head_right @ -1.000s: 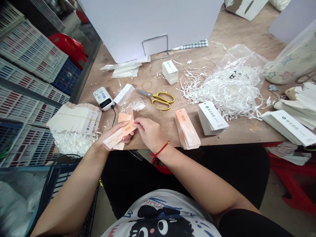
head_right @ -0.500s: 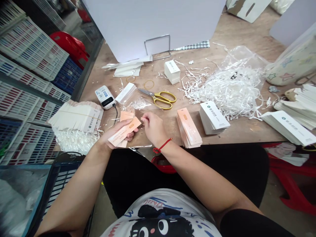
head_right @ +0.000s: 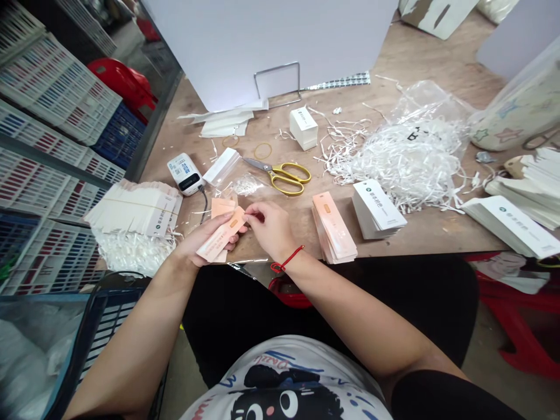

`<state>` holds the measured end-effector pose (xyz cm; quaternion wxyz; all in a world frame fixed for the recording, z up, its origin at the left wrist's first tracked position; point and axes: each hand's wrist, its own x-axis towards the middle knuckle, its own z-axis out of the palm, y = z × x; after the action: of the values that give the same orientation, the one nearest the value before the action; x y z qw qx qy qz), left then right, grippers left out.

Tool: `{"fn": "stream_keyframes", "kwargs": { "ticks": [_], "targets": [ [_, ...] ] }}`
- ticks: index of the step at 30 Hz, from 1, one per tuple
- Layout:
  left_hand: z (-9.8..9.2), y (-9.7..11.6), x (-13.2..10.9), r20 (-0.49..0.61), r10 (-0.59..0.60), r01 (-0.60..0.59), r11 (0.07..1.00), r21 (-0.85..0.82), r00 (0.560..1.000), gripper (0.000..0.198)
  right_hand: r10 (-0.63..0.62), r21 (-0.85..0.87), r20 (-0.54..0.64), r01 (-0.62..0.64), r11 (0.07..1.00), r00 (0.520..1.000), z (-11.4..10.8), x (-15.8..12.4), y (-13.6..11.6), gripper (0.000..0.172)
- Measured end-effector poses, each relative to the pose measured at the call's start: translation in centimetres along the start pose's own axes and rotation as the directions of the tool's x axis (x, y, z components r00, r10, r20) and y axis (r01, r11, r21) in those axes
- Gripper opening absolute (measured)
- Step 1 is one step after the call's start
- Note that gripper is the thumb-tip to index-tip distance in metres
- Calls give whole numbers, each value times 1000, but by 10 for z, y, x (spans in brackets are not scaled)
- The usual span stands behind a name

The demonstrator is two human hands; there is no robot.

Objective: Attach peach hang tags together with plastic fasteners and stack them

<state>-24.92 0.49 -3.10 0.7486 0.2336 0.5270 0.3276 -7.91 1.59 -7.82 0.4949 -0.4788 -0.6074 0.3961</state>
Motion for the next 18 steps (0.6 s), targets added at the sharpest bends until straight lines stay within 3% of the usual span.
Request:
{"fn": "stream_keyframes", "kwargs": {
  "ticks": [10, 18],
  "targets": [
    [2, 1, 0, 2, 17, -17, 999, 30, 1000, 26, -56, -68, -84, 50, 996, 995, -2, -1, -7, 11],
    [8, 1, -4, -9, 14, -13, 999, 35, 1000, 26, -68, -115, -38, 63, 991, 997, -2, 1, -6, 15]
  ]
}}
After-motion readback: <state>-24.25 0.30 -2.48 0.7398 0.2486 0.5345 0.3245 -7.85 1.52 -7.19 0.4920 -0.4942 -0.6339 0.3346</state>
